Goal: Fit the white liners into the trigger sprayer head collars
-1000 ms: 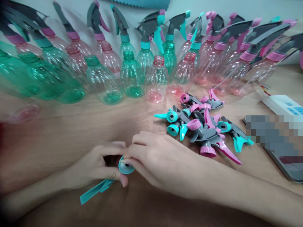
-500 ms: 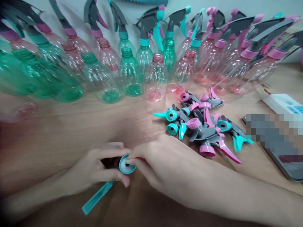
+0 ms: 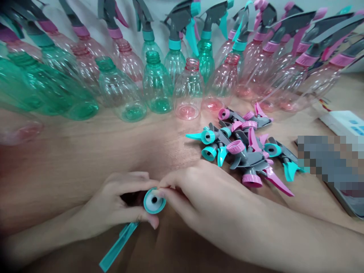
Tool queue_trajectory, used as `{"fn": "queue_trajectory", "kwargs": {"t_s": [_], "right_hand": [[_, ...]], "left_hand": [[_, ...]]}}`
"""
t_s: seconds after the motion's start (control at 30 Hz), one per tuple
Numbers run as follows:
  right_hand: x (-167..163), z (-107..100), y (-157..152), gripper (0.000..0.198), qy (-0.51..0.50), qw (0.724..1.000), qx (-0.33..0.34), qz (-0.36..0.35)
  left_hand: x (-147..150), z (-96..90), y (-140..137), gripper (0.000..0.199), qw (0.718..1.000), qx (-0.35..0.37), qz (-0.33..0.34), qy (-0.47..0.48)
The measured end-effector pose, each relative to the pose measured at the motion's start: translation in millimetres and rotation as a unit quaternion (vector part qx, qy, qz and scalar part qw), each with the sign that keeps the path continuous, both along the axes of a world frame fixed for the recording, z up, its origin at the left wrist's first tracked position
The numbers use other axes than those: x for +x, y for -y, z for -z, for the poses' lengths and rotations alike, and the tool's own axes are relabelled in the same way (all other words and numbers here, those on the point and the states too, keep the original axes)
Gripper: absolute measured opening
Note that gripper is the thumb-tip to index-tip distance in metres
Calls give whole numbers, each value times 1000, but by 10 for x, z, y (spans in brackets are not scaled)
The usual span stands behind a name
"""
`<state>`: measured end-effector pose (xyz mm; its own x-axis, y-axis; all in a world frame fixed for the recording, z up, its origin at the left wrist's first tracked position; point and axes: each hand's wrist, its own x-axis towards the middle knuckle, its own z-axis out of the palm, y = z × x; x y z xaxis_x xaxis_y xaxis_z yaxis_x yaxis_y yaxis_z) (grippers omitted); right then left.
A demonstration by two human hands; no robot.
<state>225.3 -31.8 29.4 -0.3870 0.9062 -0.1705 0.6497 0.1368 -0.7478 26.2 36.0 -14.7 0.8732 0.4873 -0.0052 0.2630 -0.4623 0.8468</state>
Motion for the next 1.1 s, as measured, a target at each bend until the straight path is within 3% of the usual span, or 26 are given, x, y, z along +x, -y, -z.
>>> {"fn": "queue_trajectory", "kwargs": {"t_s": [0.13,0.23,0.5,0.67,0.8,0.9,0.97,1.1], "right_hand": [[13,22,14,16,37,996,83,1],[24,43,5,12,51,994,93,14],[-8,27,-34,16,13,1000,10,-16],[-12,94,-18,13,-24,998,-58,25],[-55,146,26,14,-130,975,-162,82],[-103,151,48,19,-188,957,-198,98],[-123,142,58,24,-180,962,-180,102],[-129,118,89,27,-119,990,-58,57]], "left_hand": [[-3,15,5,27,999,29,-14,6],[6,7,2,28,1000,28,-11,5],[39,-31,13,26,999,18,28,25],[44,-32,26,24,997,53,48,22],[25,-24,33,23,995,81,45,23],[6,-15,45,23,995,85,48,33],[-3,-8,54,23,995,77,51,42],[-2,5,59,22,994,69,55,66]]}}
